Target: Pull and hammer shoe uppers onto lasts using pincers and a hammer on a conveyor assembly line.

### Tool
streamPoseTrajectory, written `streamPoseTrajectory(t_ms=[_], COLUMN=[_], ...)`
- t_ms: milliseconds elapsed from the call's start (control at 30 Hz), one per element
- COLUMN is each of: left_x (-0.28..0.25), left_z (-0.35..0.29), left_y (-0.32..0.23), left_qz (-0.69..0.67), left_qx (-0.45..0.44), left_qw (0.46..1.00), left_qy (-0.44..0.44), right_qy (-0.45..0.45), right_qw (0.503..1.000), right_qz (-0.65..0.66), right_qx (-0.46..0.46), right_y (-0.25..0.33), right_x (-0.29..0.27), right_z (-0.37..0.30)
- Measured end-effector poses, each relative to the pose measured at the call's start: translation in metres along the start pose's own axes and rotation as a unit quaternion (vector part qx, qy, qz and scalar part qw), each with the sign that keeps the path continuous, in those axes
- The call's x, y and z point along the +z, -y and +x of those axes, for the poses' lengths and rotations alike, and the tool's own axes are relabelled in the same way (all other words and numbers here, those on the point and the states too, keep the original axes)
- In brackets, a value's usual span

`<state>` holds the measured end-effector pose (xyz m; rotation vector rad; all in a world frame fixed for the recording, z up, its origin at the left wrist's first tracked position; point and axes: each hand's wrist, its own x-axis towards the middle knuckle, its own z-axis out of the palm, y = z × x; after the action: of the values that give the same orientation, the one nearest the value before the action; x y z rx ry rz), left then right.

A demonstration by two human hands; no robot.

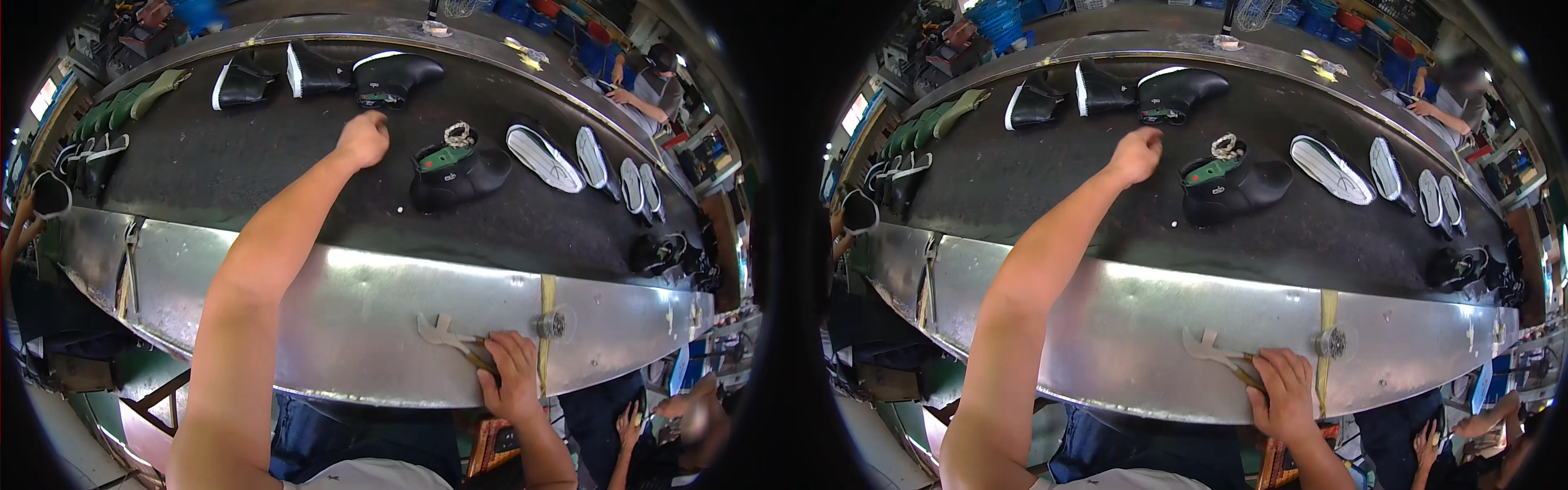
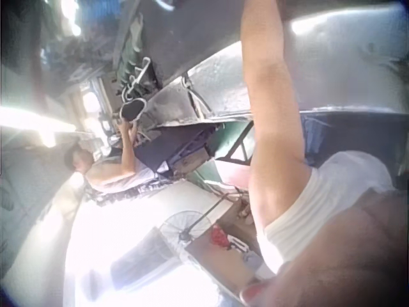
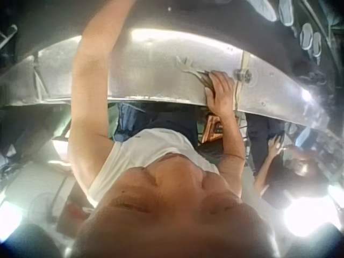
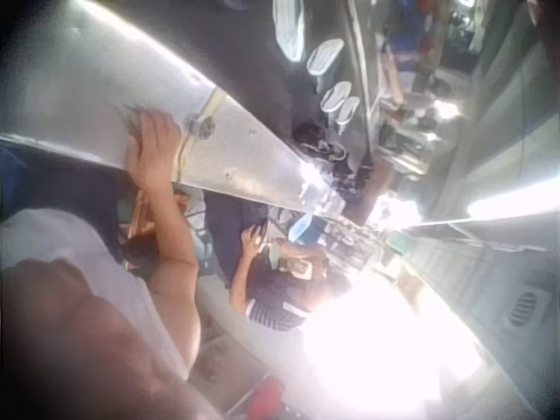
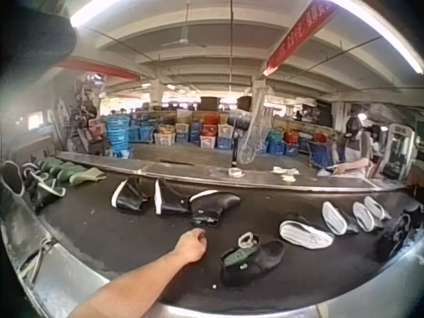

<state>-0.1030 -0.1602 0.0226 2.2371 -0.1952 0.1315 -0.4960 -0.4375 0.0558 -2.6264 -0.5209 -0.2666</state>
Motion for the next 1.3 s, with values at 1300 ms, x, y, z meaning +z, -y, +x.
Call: streamPoseTrajectory(t_ms=[1300], left_x=[-0.181], left_z=[-0.422], left_y=[-0.083], left_qz=[0.409], left_qx=[0.198], left_qw=[0.881], left_qy=[0.133], right_qy=[0.087], right_qw=[0.977], right_qz=[-0.023], right_qx=[0.194], right_y=[0.075], right_x=[0.007], right_z=[-0.061])
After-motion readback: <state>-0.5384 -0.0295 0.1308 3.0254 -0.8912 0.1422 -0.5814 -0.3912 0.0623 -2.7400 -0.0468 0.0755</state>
